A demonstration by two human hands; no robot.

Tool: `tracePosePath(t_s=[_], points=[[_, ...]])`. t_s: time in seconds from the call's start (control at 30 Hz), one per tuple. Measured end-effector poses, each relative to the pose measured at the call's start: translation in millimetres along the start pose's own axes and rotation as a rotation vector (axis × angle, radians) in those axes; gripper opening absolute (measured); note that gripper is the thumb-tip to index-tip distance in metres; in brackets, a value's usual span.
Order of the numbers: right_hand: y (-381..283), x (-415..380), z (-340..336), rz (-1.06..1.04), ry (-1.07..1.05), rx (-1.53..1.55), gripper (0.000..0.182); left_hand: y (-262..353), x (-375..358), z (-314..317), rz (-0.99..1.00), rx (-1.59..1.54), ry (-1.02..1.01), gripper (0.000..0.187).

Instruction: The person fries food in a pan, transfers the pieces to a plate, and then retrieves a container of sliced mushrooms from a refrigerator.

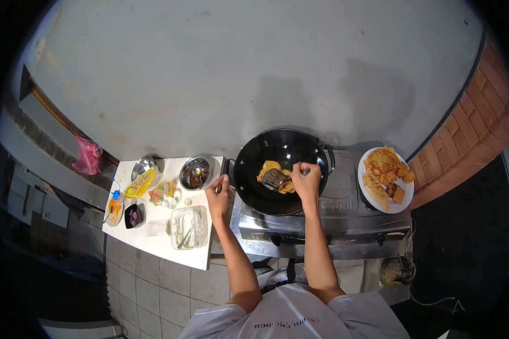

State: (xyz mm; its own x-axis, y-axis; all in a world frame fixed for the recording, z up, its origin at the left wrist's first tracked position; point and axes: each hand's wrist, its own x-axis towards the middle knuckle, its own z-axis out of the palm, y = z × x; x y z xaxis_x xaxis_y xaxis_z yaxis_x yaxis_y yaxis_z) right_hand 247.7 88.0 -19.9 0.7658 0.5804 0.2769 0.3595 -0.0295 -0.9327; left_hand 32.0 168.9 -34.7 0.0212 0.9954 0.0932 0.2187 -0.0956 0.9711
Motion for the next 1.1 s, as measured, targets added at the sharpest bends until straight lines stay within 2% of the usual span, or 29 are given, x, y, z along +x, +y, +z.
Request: tracePosePath(t_s=[0.07, 0.17, 0.43, 0.63, 0.7, 0.8, 0.97, 1.03, 1.1], points=[[3, 1, -1, -0.006, 0.000, 0.035, 0.031, -1, 1, 0, -0.015, -0.034, -0.014, 0.039], [13, 1, 2, 0.023, -0.022, 0.089, 0.030, 3, 4, -2, 0.034, 0.122, -0.013, 0.040], [1, -4, -2, -0.009, -0.035, 0.023, 0.028, 5, 11, -3, 0.063, 0.208, 0.041, 0.039], [-8, -8, -5, 0.035, -0.094, 0.036, 0.028, 16, 14, -3, -0.014, 0.298, 0.033, 0.040], [-12, -9, -3, -0.080, -0.044, 0.029, 0.029, 10, 17, -5, -0.010, 0.280, 0.002, 0.039], [-21, -9, -3, -0.083, -0.038, 0.116, 0.030, 1, 22, -7, 0.083, 0.295, 0.021, 0.033], [-7, -11, 10, -0.085, -0.049, 0.105, 0.029, 7, 21, -7, 0.054, 0.316, 0.027, 0.034], [-10, -12, 10, -0.091, -0.052, 0.081, 0.029, 12, 20, -8, 0.025, 0.352, -0.025, 0.040], [-13, -12, 6, 0.047, -0.118, 0.108, 0.030, 10, 21, -9, 0.037, 0.341, -0.028, 0.040]])
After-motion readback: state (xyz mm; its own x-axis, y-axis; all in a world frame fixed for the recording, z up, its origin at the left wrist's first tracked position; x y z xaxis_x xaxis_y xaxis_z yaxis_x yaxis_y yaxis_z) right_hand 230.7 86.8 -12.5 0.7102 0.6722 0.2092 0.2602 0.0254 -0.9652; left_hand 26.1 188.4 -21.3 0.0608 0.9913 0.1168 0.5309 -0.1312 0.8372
